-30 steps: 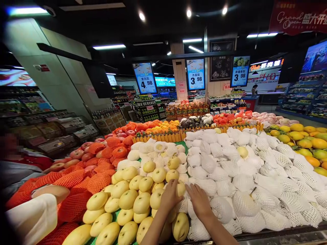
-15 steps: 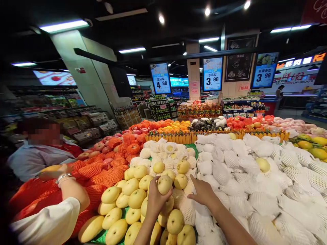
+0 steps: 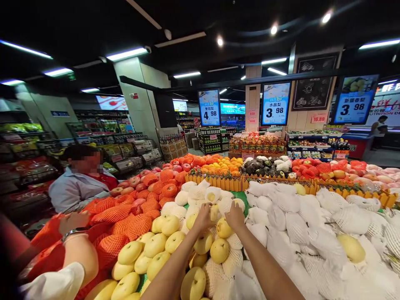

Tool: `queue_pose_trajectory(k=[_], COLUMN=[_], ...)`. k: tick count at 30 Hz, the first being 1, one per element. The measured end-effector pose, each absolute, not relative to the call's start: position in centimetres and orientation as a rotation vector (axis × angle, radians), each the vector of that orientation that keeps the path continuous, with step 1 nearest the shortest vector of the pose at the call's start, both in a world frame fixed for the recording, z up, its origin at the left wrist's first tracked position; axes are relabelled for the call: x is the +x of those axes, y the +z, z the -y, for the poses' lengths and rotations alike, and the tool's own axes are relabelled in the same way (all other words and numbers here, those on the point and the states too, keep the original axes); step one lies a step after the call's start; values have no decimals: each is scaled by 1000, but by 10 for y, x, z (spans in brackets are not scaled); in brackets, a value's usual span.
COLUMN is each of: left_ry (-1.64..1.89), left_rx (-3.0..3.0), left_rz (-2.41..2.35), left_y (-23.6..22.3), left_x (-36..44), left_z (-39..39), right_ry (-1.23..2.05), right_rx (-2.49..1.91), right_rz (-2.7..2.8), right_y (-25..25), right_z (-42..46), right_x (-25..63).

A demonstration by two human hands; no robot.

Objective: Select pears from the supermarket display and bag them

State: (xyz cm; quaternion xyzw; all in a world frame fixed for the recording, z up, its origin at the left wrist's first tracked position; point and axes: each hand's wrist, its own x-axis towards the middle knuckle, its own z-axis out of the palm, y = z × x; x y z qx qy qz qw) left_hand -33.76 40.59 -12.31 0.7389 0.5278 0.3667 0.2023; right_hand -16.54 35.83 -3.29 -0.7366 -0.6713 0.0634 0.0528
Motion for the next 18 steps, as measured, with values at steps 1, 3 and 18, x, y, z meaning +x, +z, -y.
queue_pose_trajectory(k=[1, 3, 18], left_ry=[919, 738, 821], left_rx=[2091, 2128, 1991], left_rz=[-1474, -1490, -1439], left_y=[-124, -125, -110], left_x=[-334, -328, -346], left_z=[-408, -410, -366], right_ry=[198, 229, 387], right_rx=[-2216, -2182, -1865], right_rz=[2034, 2039, 1668], right_y=[-34, -37, -24], right_z=[-371, -394, -402], right_x=[-167, -170, -154])
